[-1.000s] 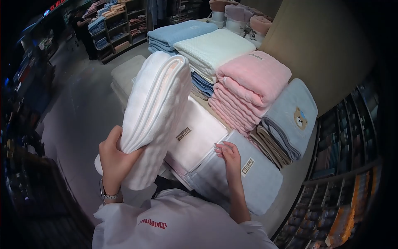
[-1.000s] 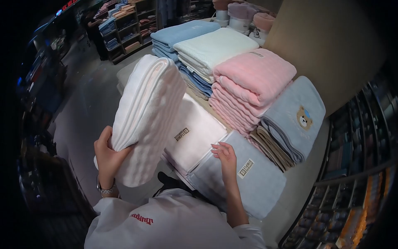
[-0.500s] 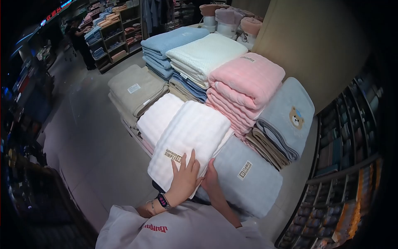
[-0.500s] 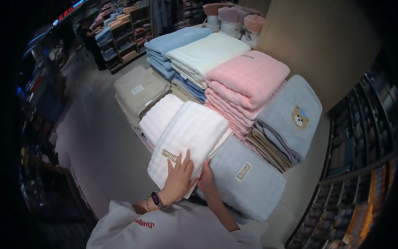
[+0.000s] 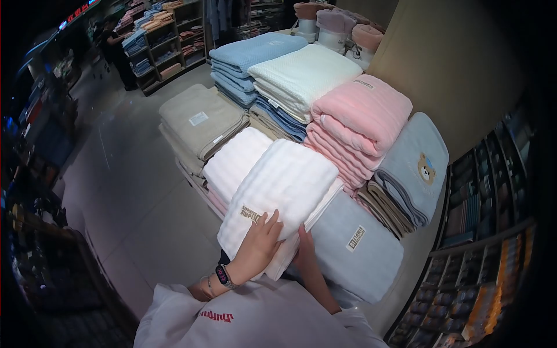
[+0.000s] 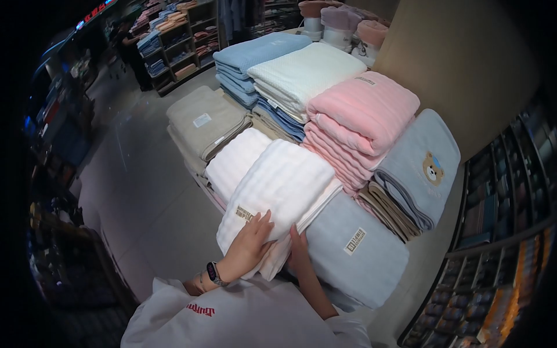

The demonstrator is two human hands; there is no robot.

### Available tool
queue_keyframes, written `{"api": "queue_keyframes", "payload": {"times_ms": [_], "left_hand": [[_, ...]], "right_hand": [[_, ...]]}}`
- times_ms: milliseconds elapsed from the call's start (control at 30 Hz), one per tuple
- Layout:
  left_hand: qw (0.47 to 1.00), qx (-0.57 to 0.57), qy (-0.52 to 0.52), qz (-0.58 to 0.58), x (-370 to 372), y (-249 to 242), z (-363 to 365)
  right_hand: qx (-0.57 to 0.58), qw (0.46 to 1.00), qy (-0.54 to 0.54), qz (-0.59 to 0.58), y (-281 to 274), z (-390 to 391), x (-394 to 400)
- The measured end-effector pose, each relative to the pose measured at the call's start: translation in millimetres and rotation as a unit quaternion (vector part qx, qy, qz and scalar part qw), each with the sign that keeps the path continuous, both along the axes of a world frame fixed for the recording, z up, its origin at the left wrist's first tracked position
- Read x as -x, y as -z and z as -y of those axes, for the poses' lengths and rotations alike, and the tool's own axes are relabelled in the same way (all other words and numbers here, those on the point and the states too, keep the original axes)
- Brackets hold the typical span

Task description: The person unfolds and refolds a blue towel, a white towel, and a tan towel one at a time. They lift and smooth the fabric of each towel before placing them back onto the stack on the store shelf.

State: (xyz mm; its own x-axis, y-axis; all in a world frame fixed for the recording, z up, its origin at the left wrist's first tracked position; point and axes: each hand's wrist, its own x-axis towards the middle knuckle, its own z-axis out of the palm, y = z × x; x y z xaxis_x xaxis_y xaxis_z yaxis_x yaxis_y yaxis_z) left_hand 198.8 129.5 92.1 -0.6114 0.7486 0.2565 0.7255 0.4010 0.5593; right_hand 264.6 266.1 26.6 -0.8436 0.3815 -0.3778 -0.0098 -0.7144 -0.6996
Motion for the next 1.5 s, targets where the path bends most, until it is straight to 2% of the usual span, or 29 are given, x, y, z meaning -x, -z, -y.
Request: {"api": "queue_keyframes", "payload": {"times_ms": [200,233,300,367,400,433,500,567,667,733,800,867,900,1000,1033,1133,1167,1267,1333,1433,1500], "left_hand": [[0.987,-0.131,0.041,0.078,49,-42,41],[0.981,-0.140,0.036,0.132,61,-54,50],[0.958,-0.156,0.026,0.238,94,-76,67],[0.950,-0.197,0.019,0.242,141,-86,85],[0.902,-0.269,0.028,0.337,169,-81,93],[0.876,-0.299,0.028,0.379,194,-92,97],[0.854,-0.306,0.029,0.421,261,-83,113],[0.919,-0.240,-0.070,0.303,332,-45,133],[0.954,-0.176,-0.225,0.087,374,18,165],[0.953,-0.204,-0.213,0.068,349,26,165],[0.973,-0.189,-0.128,0.019,316,37,155],[0.992,-0.118,-0.041,-0.003,282,51,141],[0.996,-0.072,-0.041,-0.035,263,49,131],[0.993,0.027,-0.069,-0.092,238,59,104],[0.990,0.053,-0.082,-0.105,236,65,99],[0.983,0.106,-0.070,-0.131,236,68,89],[0.982,0.110,-0.073,-0.134,234,69,87],[0.982,0.116,-0.075,-0.131,229,69,87],[0.984,0.110,-0.074,-0.117,228,69,89],[0.962,0.173,-0.056,-0.202,220,74,94],[0.962,0.173,-0.051,-0.206,221,77,95]], "right_hand": [[-0.163,0.985,-0.040,0.028,-53,20,27],[-0.191,0.980,-0.049,0.029,-64,26,35],[-0.249,0.967,-0.049,0.002,-96,41,53],[-0.297,0.952,-0.050,-0.044,-116,49,81],[-0.315,0.945,-0.050,-0.076,-124,52,97],[-0.332,0.936,-0.048,-0.106,-129,54,114],[-0.311,0.939,-0.018,-0.147,-134,55,148],[-0.277,0.952,0.011,-0.129,-124,57,165],[-0.220,0.970,0.071,-0.070,-97,55,170],[-0.203,0.970,0.131,-0.017,-64,55,156],[-0.164,0.971,0.176,0.009,-42,52,137],[-0.116,0.972,0.204,0.031,-35,46,115],[-0.092,0.971,0.219,0.042,-34,44,105],[-0.196,0.947,0.246,0.061,-19,42,86],[-0.239,0.935,0.242,0.105,-16,47,84],[-0.452,0.857,0.147,0.198,13,58,72],[-0.486,0.826,0.155,0.239,21,64,69],[-0.492,0.773,0.107,0.386,24,76,69],[-0.470,0.791,0.109,0.377,10,88,67],[-0.478,0.801,0.111,0.343,5,100,66],[-0.502,0.801,0.128,0.299,7,103,64]]}}
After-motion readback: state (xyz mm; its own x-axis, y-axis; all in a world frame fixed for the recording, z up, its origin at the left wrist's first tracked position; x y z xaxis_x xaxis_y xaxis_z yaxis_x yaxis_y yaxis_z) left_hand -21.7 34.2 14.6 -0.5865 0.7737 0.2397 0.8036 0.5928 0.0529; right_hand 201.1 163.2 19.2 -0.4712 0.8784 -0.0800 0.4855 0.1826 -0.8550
